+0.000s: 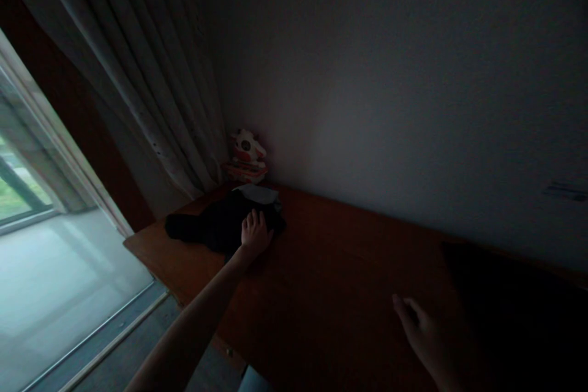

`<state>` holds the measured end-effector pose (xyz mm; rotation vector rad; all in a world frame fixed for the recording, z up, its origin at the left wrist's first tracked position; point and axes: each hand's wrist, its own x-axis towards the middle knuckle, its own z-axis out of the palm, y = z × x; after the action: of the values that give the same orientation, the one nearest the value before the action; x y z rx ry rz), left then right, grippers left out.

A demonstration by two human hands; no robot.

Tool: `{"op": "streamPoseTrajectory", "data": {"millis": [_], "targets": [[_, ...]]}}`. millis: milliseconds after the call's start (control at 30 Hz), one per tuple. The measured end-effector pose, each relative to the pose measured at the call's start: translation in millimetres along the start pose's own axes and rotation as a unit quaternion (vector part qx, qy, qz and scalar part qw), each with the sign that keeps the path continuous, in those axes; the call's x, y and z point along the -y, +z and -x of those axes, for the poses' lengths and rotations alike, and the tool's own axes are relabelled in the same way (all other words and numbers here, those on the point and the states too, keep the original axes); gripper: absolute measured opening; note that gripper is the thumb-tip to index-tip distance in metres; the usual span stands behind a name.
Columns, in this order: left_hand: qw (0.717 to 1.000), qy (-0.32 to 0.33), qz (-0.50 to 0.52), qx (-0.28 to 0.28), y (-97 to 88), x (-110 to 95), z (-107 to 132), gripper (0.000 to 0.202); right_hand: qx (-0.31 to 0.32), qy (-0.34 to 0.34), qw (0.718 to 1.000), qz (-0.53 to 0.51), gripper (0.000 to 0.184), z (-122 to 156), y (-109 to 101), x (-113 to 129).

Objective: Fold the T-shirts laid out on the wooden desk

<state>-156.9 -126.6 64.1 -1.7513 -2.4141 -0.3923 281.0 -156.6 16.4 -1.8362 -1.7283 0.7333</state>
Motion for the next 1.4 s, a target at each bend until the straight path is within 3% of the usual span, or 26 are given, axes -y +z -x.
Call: {"op": "streamPoseTrajectory", "data": {"millis": [133, 333, 533, 633, 700, 767, 833, 900, 967, 1033, 1100, 1200, 1267, 1400], "targets": [[0.998, -0.04, -0.038, 0.011, -16.8, 25.5, -12.2, 0.041, 0.004, 0.005, 1.0, 0.007, 0.054, 2.1, -3.7, 6.5], [0.993, -0.118, -0.023, -0.012, -41.2, 47.4, -14.5, 0.037, -0.03, -0.011, 0.999, 0.02, 0.052, 4.4, -6.8, 14.1], [0.987, -0.139, 0.057, -0.059, -68.8, 47.8, -15.3, 0.037, -0.025, -0.005, 0.999, 0.025, 0.054, 3.5, -5.8, 15.8], [0.974, -0.1, 0.153, -0.132, -81.3, 23.4, -12.9, 0.038, -0.022, 0.0, 1.0, 0.015, 0.058, -0.8, -3.1, 6.1], [0.943, -0.032, 0.272, -0.189, -89.3, -4.6, -6.1, 0.035, -0.033, 0.007, 0.999, 0.018, 0.059, -3.3, -2.2, -2.0], [0.901, 0.057, 0.378, -0.206, -97.3, -39.7, 5.6, 0.034, -0.05, 0.016, 0.999, 0.014, 0.06, -4.7, -3.0, -8.8], [0.868, 0.153, 0.443, -0.167, -104.5, -76.8, 20.8, 0.037, -0.064, 0.005, 0.998, -0.016, 0.059, -5.6, -4.8, -13.9], [0.832, 0.286, 0.472, -0.05, -107.8, -109.8, 36.6, 0.038, -0.086, -0.021, 0.994, -0.062, 0.058, -7.1, -6.4, -18.2], [0.779, 0.425, 0.45, 0.098, -102.2, -133.7, 49.8, 0.035, -0.118, -0.028, 0.989, -0.087, 0.058, -9.6, -6.1, -22.7], [0.736, 0.511, 0.41, 0.172, -83.7, -146.4, 59.7, 0.03, -0.139, -0.024, 0.985, -0.101, 0.061, -12.3, -2.7, -26.7], [0.747, 0.526, 0.382, 0.139, -52.9, -148.8, 67.0, 0.026, -0.136, -0.042, 0.982, -0.121, 0.063, -13.6, 4.3, -28.8], [0.81, 0.486, 0.325, 0.036, 0.3, -141.0, 75.7, 0.022, -0.147, -0.105, 0.977, -0.11, 0.072, -13.0, 18.7, -26.5], [0.831, 0.473, 0.293, -0.003, 26.6, -134.3, 80.3, 0.02, -0.162, -0.144, 0.975, -0.048, 0.081, -11.9, 26.8, -22.4], [0.847, 0.449, 0.283, -0.018, 41.8, -128.9, 84.1, 0.02, -0.138, -0.171, 0.975, 0.024, 0.06, -11.0, 31.8, -17.1]]}}
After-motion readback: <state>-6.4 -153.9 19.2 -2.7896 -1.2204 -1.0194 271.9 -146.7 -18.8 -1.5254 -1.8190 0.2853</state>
